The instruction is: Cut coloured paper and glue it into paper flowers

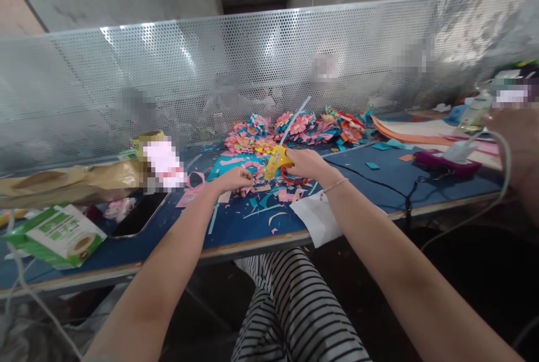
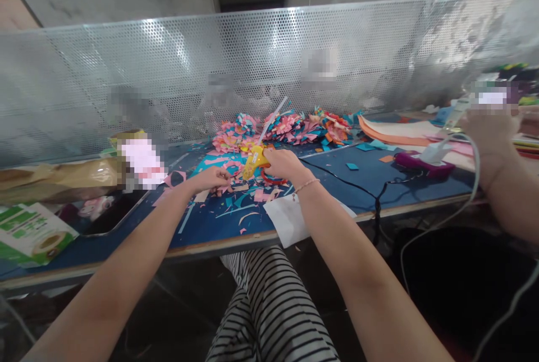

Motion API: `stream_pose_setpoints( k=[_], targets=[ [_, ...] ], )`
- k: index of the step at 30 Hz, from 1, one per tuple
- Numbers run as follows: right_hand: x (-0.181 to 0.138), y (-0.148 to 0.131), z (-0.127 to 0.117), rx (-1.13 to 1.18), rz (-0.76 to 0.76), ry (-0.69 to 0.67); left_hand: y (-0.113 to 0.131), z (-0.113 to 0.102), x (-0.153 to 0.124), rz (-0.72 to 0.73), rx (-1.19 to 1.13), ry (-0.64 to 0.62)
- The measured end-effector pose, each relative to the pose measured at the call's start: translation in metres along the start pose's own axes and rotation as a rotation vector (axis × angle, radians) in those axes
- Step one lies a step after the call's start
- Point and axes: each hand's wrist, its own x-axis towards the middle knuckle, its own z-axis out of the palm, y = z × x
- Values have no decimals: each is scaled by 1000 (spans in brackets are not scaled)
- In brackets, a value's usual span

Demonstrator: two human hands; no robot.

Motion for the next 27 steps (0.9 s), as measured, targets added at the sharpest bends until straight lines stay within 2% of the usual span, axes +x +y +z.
stream_pose_setpoints(
  k=[13, 20, 27],
  targets=[
    [-4, 5, -3, 9, 33, 15, 2, 0, -2, -7, -11, 3],
    [-5, 5, -3, 24, 50, 27, 5, 0, -2, 74, -20, 80],
    [-6, 3, -6, 46, 116, 57, 2, 2, -1, 10, 7, 31]
  ],
)
